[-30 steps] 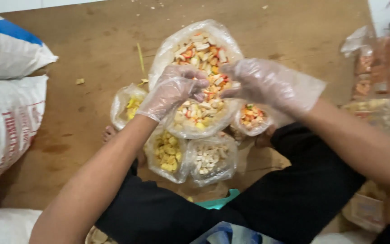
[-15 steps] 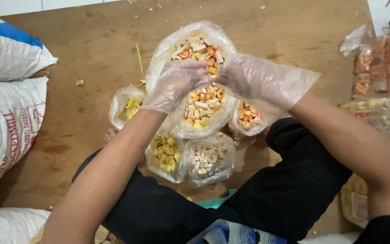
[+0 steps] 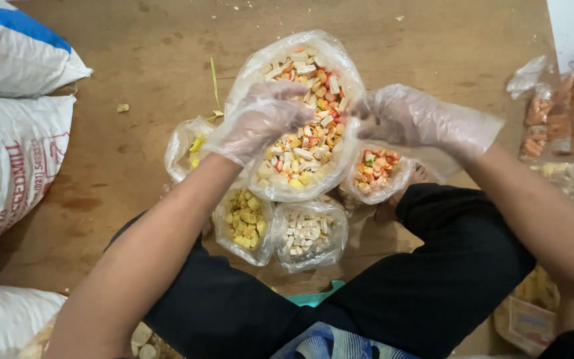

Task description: The person sits on the floor and sorts mixed snack pieces from a large plastic bag into smaller bags by color and type. They use gloved hands to pick up handfuls of snacks and distribute them into separate containers.

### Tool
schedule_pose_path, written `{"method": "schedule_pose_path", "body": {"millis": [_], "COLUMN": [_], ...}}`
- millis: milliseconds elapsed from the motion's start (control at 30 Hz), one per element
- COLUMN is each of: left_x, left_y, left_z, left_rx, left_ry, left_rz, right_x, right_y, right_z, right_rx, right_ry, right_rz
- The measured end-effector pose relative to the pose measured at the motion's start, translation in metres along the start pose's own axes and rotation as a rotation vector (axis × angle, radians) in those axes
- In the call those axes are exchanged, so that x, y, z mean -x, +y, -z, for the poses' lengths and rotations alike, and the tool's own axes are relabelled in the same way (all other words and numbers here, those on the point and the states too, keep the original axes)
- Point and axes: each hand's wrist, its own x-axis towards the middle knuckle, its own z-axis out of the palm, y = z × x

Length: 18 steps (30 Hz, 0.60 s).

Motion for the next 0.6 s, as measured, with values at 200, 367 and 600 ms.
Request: {"method": "schedule_pose_path", "body": {"millis": [200,367,600], "left_x": [-0.044,-0.069,-0.052], "left_y": [-0.037,-0.06,-0.042], "left_z": [-0.012,-0.009,-0.02], "left_rx": [-0.179,-0.304,0.03], "left_ry": [-0.092,-0.098,-0.073], "left_rz": [-0.048,-0.141,-0.083], "right_x": [-0.012,-0.015,-0.023], "right_y": [-0.033,-0.092,-0.028], "right_z": [-0.011,0.021,0.0], "right_rx": [-0.115,-1.462,-0.66], "right_ry": [0.229,0.078,0.222], "right_rz": [0.035,-0.168,0.101]}}
